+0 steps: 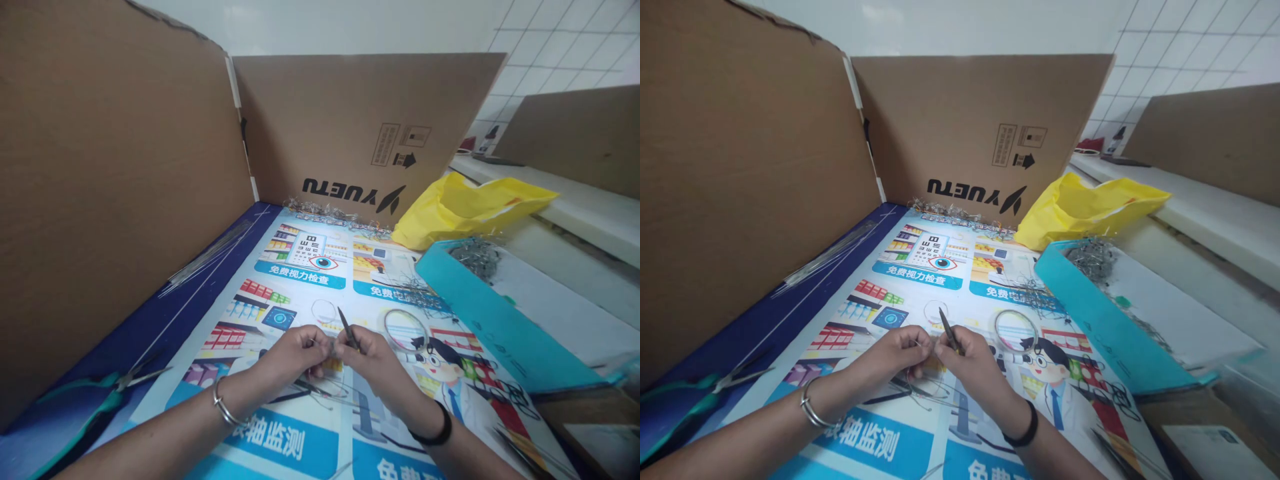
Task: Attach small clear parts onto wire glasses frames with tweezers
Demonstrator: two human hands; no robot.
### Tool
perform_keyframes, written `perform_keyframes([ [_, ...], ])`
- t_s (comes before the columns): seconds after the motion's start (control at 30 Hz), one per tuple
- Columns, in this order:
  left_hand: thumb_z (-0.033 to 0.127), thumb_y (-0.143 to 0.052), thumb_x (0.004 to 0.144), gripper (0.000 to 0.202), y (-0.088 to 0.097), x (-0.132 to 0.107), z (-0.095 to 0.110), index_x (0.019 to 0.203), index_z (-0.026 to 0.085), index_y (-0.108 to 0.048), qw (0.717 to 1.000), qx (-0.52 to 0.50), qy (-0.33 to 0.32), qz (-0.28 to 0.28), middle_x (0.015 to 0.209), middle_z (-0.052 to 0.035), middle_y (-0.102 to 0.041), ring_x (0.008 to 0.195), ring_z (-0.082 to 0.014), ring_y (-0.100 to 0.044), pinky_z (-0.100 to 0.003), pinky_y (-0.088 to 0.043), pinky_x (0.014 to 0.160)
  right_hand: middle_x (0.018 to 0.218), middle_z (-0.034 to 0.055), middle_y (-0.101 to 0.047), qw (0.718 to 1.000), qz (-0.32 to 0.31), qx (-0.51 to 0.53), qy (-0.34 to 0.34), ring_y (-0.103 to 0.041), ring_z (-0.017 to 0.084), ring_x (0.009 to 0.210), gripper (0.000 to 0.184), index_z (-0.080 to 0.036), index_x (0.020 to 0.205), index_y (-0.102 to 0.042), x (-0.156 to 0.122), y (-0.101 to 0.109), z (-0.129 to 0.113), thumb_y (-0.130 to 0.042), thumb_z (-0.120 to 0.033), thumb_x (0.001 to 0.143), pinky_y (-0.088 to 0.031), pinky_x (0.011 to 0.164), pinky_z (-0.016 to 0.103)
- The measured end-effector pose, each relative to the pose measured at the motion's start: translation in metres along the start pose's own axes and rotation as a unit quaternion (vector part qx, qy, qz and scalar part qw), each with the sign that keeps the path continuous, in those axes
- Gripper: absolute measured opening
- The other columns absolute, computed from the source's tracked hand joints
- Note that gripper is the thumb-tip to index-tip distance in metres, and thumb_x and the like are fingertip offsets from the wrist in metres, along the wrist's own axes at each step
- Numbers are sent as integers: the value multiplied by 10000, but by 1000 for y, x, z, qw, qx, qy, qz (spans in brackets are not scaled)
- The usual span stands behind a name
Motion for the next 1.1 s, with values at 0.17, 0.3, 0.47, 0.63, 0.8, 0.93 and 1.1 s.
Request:
perform_keyframes([
  [0.17,340,-687,696,252,-4,-1,2,683,163,-509,1000,-21,-6,-18,520,24,-551,468,-83,-515,-215,-387,492,659,-16,-530,1000,6,-10,4,-480,130,644,221,-174,707,-552,0,1,-1,-602,-386,746,-395,615,245],
  [0.3,295,-694,680,237,-4,-2,1,682,158,-500,999,-34,3,-26,517,26,-560,467,-78,-522,-209,-392,500,659,-17,-524,1000,0,-18,-1,-476,128,638,227,-177,711,-546,0,0,-2,-589,-396,751,-390,609,243],
  [0.47,282,-689,683,239,-7,-4,2,710,160,-485,998,-48,13,-43,522,31,-568,443,-72,-518,-202,-396,482,657,-20,-530,1000,-21,-12,0,-480,124,628,179,-175,716,-542,-1,-4,-2,-569,-346,760,-389,602,244],
  [0.63,258,-662,709,220,-10,-4,1,737,169,-463,996,-60,18,-57,557,31,-573,442,-65,-508,-197,-406,471,674,-11,-550,999,-24,-27,0,-493,129,643,147,-172,718,-543,-1,-4,-3,-553,-311,764,-394,618,250],
  [0.8,204,-583,716,135,-10,-1,-4,751,180,-454,996,-52,29,-66,515,57,-521,392,-59,-463,-187,-377,419,671,-10,-539,999,-33,-35,6,-479,129,647,159,-172,702,-537,0,-6,-2,-555,-314,771,-389,611,247],
  [0.93,177,-511,713,68,-12,-1,-5,746,179,-451,996,-25,33,-77,447,68,-484,356,-56,-421,-175,-326,392,664,-14,-533,999,-35,-41,8,-476,127,641,186,-172,699,-539,0,-7,-2,-560,-340,777,-384,606,241],
  [1.1,176,-474,705,16,-14,-1,-6,712,175,-460,996,6,44,-83,409,72,-470,346,-65,-397,-188,-345,393,672,-10,-548,998,-41,-42,11,-485,125,648,193,-167,713,-561,0,-7,-2,-563,-343,791,-384,605,236],
])
Point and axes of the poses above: each hand's wrist, its own x-axis towards the middle knuckle, its own y-axis out of the back of the hand, z = x × y, the point moved 8 cm from there along x, towards the middle knuckle
